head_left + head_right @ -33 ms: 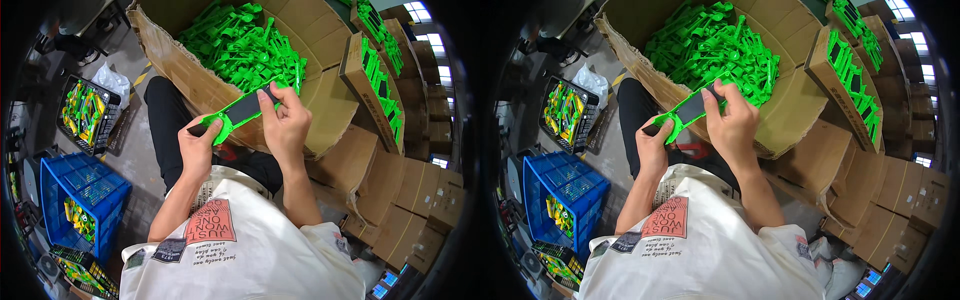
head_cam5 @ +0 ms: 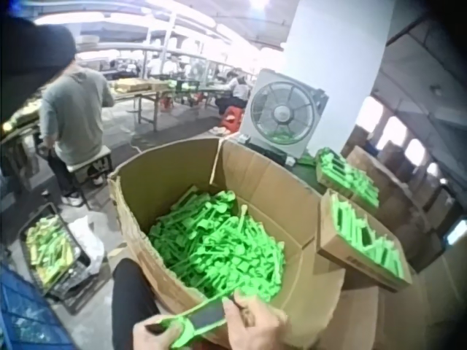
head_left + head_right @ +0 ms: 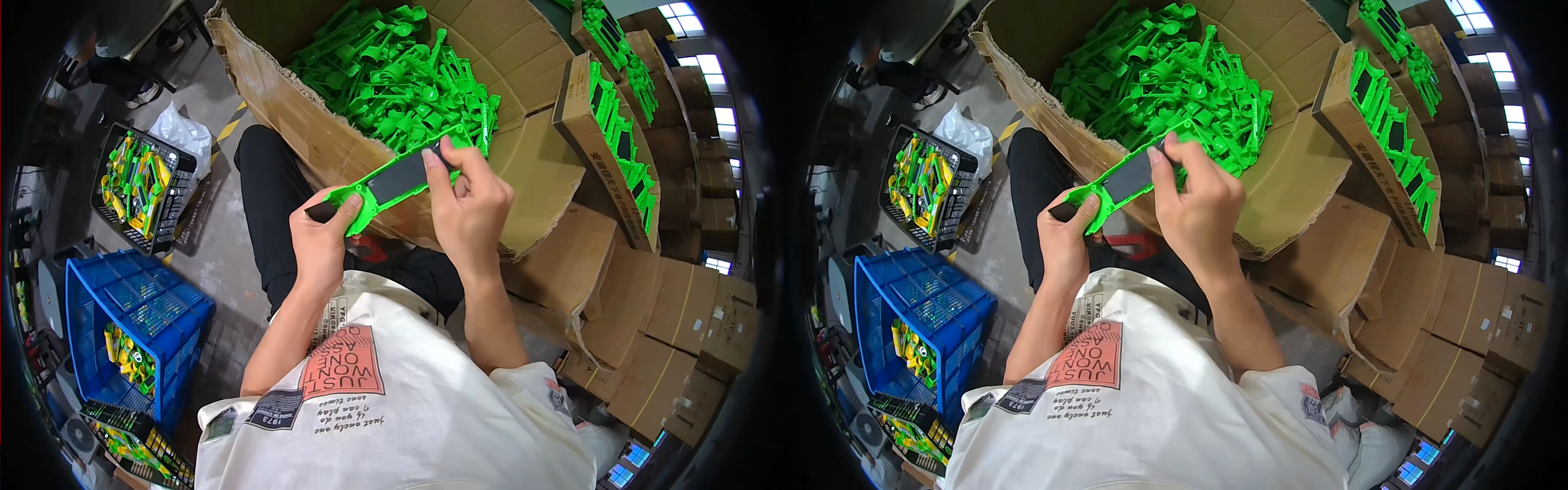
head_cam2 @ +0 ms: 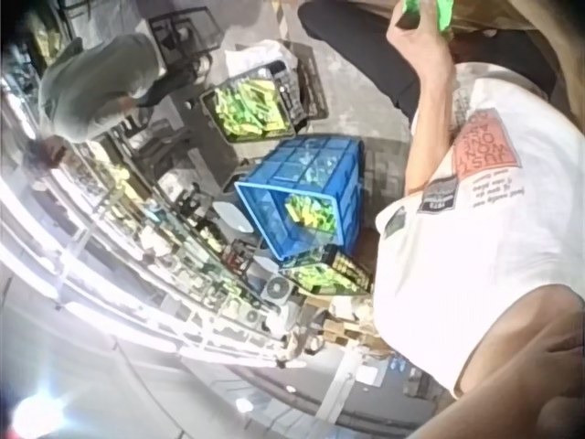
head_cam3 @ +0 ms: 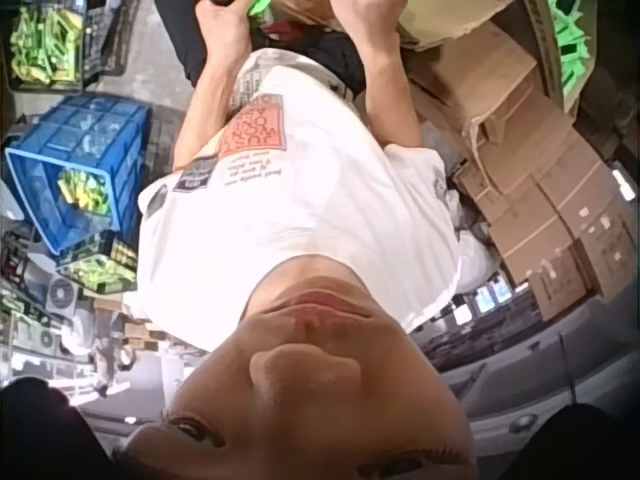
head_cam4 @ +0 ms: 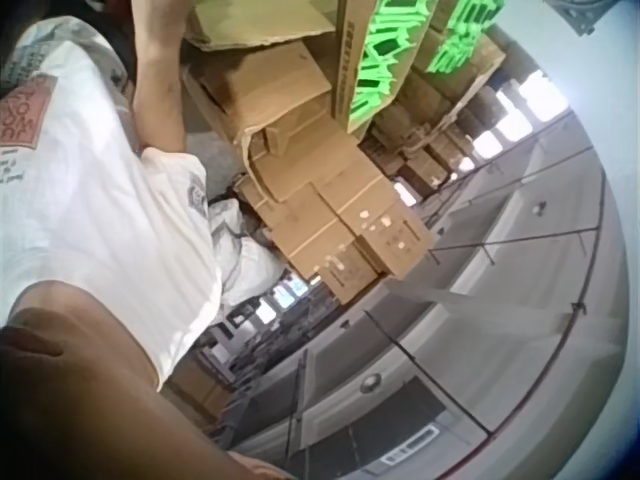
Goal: The person assembles toy components by fitting black pieces into green plastic frames and placing the completed parts into a cardboard box.
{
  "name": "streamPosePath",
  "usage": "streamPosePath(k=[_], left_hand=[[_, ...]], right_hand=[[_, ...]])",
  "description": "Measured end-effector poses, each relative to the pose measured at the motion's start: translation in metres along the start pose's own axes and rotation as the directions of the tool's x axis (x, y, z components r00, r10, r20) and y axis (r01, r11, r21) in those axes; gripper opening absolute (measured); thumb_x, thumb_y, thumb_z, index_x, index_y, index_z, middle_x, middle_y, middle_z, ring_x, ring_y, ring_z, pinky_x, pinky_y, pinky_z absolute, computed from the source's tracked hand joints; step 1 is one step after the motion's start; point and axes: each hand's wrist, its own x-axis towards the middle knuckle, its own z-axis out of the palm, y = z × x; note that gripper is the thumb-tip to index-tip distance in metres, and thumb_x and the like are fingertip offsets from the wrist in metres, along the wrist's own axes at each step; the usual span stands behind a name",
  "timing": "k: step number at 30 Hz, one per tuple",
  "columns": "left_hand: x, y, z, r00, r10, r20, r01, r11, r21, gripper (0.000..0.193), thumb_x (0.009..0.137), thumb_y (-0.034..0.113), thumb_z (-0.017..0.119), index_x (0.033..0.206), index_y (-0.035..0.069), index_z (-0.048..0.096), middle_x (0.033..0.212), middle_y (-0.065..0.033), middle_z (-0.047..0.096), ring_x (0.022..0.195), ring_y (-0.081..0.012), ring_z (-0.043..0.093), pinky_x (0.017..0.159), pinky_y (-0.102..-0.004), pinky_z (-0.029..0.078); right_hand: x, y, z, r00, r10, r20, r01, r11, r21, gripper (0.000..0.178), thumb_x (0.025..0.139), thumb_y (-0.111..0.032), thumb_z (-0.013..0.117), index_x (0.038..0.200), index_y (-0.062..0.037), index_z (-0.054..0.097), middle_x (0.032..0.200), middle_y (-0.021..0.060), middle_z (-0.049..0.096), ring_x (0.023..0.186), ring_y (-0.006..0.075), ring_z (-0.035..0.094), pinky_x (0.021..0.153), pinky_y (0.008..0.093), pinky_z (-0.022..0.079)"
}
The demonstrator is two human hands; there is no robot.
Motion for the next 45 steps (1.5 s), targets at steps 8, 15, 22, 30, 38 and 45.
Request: streamPosePath(k=[8, 15, 22, 30, 38, 45], left_hand=[[0.010, 0.015, -0.006, 0.997, -0.012, 0.076, 0.000, 0.987, 0.164, 0.015, 0.085, 0.009, 0.070, 0.096, -0.001, 0.067, 0.070, -0.0012, 0.064, 0.057, -0.0052, 0.054, 0.047, -0.0205, 0.042], [0.011, 0.030, 0.003, 0.998, 0.029, 0.051, -0.049, 0.886, 0.461, 0.026, 0.076, 0.020, 0.079, 0.089, -0.001, 0.068, 0.064, -0.0003, 0.062, 0.055, -0.0045, 0.053, 0.048, -0.0208, 0.041], [0.021, 0.032, 0.006, 0.975, 0.219, 0.048, -0.163, 0.546, 0.822, 0.030, 0.072, 0.023, 0.081, 0.072, -0.002, 0.064, 0.056, 0.0013, 0.053, 0.053, -0.0040, 0.044, 0.048, -0.0228, 0.035], [0.023, 0.028, 0.014, 0.946, 0.316, 0.068, -0.244, 0.563, 0.790, 0.059, 0.067, 0.033, 0.084, 0.056, -0.001, 0.037, 0.048, -0.0035, 0.036, 0.050, -0.0099, 0.030, 0.044, -0.0320, 0.030], [0.023, 0.032, 0.020, 0.922, 0.378, 0.089, -0.277, 0.481, 0.832, 0.057, 0.067, 0.031, 0.085, 0.057, -0.001, 0.039, 0.049, -0.0031, 0.037, 0.051, -0.0086, 0.031, 0.044, -0.0306, 0.030], [0.030, 0.038, 0.014, 0.937, 0.314, 0.151, -0.315, 0.579, 0.752, 0.053, 0.067, 0.026, 0.086, 0.058, -0.001, 0.040, 0.050, -0.0010, 0.038, 0.052, -0.0061, 0.031, 0.044, -0.0275, 0.029]], right_hand=[[0.045, -0.006, -0.050, 0.947, 0.085, 0.308, 0.025, 0.941, -0.337, 0.044, 0.068, -0.032, 0.080, 0.096, -0.0017, 0.065, 0.083, 0.0133, 0.063, 0.066, 0.0290, 0.061, 0.067, 0.0418, 0.047], [0.069, 0.001, -0.054, 0.754, 0.344, 0.560, -0.083, 0.895, -0.438, 0.040, 0.065, -0.033, 0.081, 0.077, 0.0008, 0.062, 0.058, 0.0117, 0.054, 0.058, 0.0247, 0.055, 0.058, 0.0370, 0.043], [0.053, 0.005, -0.047, 0.863, 0.132, 0.488, 0.037, 0.946, -0.322, 0.036, 0.067, -0.026, 0.082, 0.075, 0.0016, 0.060, 0.053, 0.0096, 0.046, 0.048, 0.0190, 0.046, 0.049, 0.0348, 0.036], [0.036, 0.001, -0.046, 0.919, 0.106, 0.379, 0.040, 0.933, -0.358, 0.030, 0.074, -0.023, 0.077, 0.090, 0.0011, 0.067, 0.057, 0.0200, 0.057, 0.055, 0.0328, 0.060, 0.056, 0.0402, 0.045], [0.038, 0.005, -0.048, 0.922, 0.127, 0.365, 0.009, 0.938, -0.348, 0.031, 0.074, -0.021, 0.076, 0.089, 0.0040, 0.066, 0.065, 0.0219, 0.061, 0.065, 0.0383, 0.062, 0.066, 0.0439, 0.049], [0.060, 0.027, -0.059, 0.811, 0.144, 0.567, -0.088, 0.988, -0.125, 0.030, 0.074, -0.024, 0.078, 0.072, 0.0029, 0.064, 0.047, 0.0043, 0.043, 0.045, 0.0093, 0.039, 0.045, 0.0292, 0.033]])
